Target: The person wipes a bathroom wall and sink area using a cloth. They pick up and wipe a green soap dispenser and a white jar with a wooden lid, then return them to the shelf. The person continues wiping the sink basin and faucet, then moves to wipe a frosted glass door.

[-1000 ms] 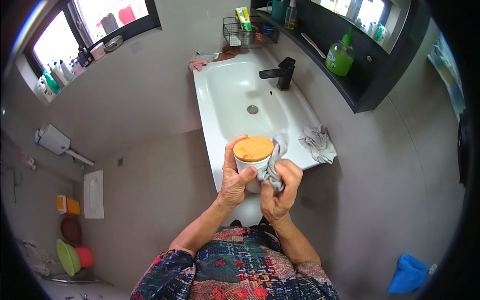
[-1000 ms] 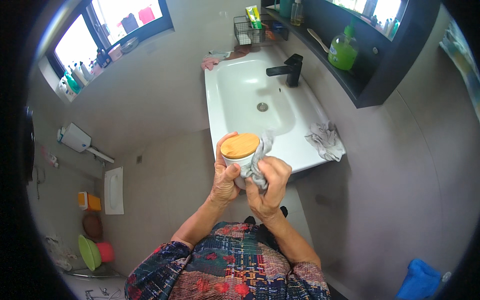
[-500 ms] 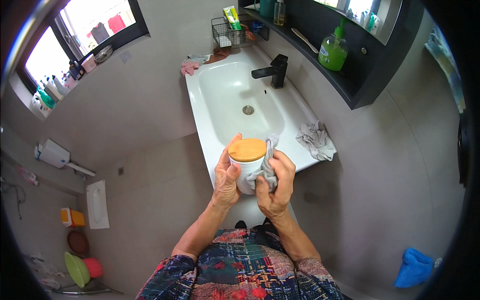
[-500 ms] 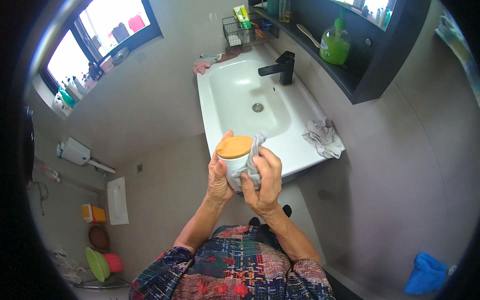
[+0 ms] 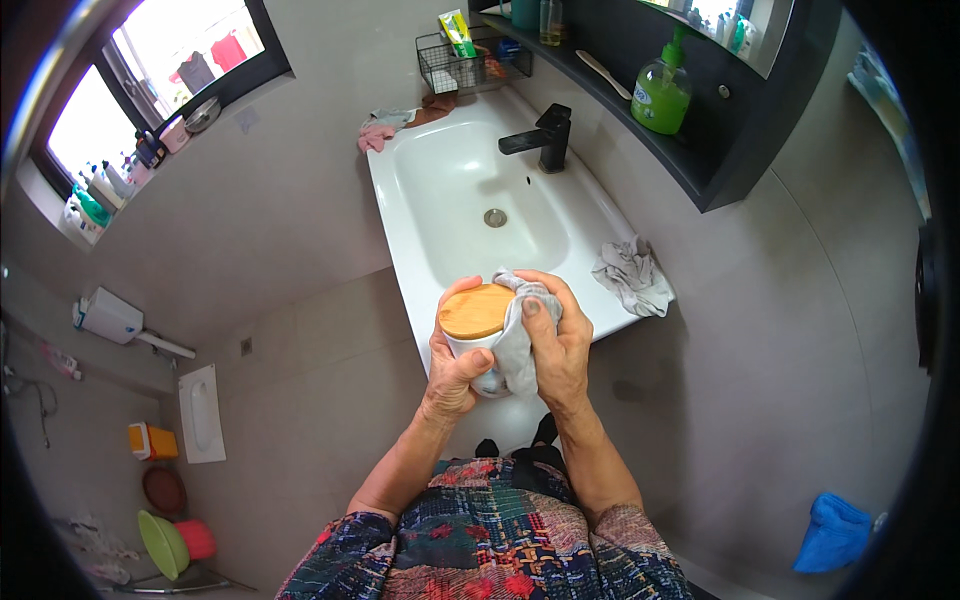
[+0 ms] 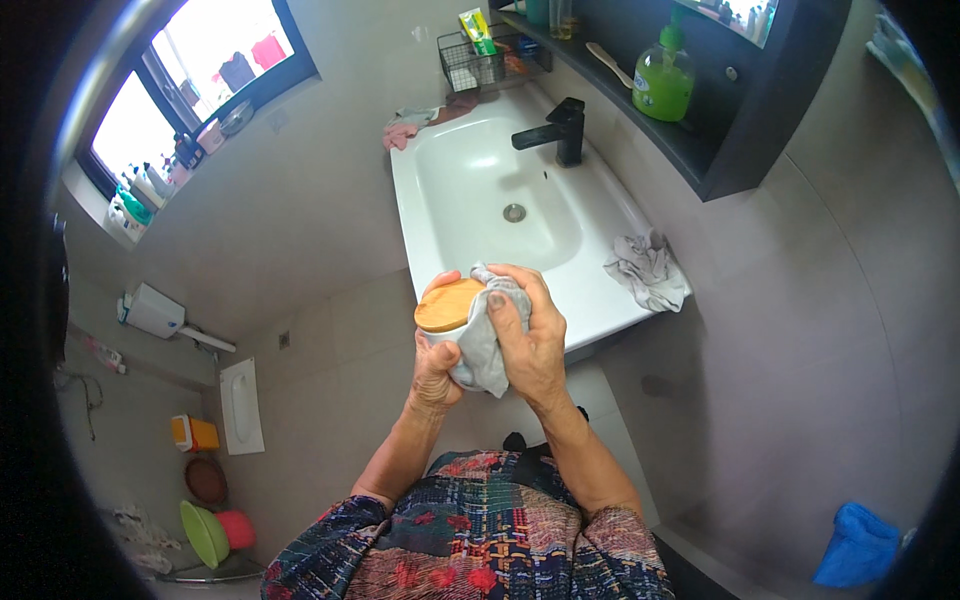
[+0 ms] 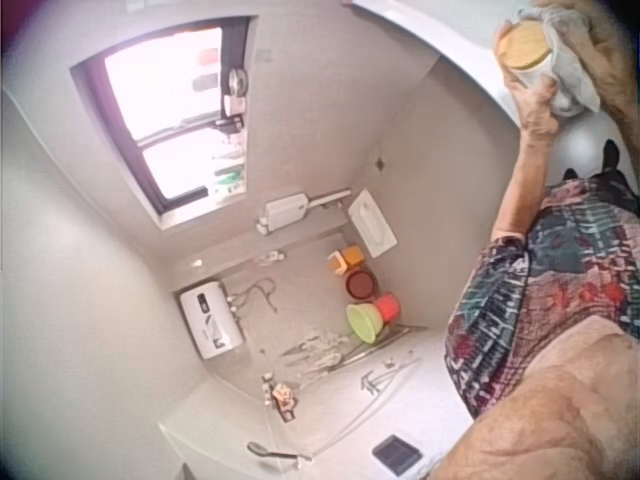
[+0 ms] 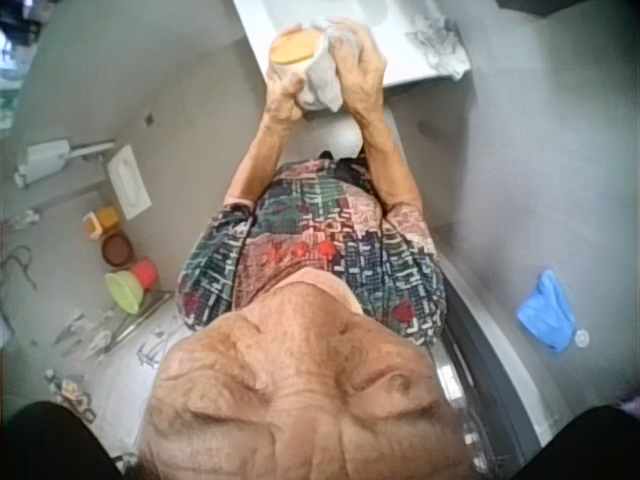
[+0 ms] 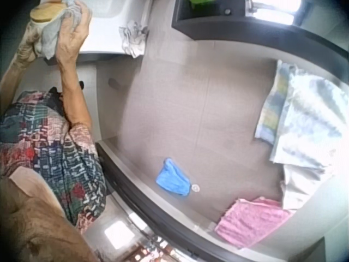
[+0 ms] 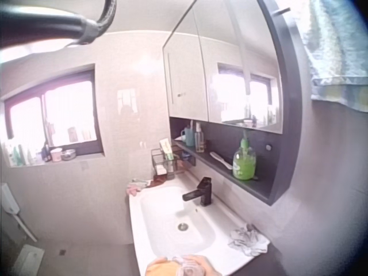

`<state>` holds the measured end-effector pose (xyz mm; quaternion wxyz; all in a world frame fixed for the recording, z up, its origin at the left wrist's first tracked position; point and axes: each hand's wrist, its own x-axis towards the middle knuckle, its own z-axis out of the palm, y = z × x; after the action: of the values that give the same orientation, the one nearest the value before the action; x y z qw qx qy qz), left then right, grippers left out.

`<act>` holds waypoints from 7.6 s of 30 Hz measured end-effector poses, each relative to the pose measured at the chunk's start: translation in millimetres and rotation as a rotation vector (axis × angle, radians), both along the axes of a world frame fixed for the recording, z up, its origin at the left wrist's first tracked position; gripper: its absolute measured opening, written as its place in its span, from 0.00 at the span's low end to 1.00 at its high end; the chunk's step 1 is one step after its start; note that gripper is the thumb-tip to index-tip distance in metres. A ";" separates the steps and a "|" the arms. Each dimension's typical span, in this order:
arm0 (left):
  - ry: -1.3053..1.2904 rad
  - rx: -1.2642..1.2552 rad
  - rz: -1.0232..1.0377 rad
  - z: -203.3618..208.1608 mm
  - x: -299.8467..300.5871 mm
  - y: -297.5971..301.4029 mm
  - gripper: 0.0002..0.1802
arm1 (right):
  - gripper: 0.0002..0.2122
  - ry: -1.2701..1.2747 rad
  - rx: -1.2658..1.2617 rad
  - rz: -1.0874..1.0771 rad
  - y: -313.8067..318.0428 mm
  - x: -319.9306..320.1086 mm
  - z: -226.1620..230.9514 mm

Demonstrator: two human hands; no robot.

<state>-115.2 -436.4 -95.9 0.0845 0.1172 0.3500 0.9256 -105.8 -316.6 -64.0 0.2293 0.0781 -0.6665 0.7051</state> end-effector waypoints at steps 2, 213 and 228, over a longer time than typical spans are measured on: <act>0.007 0.016 0.003 -0.2 -0.4 2.8 0.46 | 0.12 -0.148 -0.236 0.124 0.9 -5.4 -1.4; -0.242 -0.778 0.240 -97.5 -52.4 8.4 0.12 | 0.23 -0.444 1.175 -0.698 199.4 -87.6 -191.1; -0.178 -0.821 0.446 -112.0 -45.0 -59.3 0.11 | 0.25 -0.308 1.210 -0.228 38.2 -56.6 -172.5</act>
<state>-160.2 -495.8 -207.9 -0.0471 -0.0837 0.6948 0.7128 -162.4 -278.5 -236.5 0.1198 0.0202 -0.9765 0.1778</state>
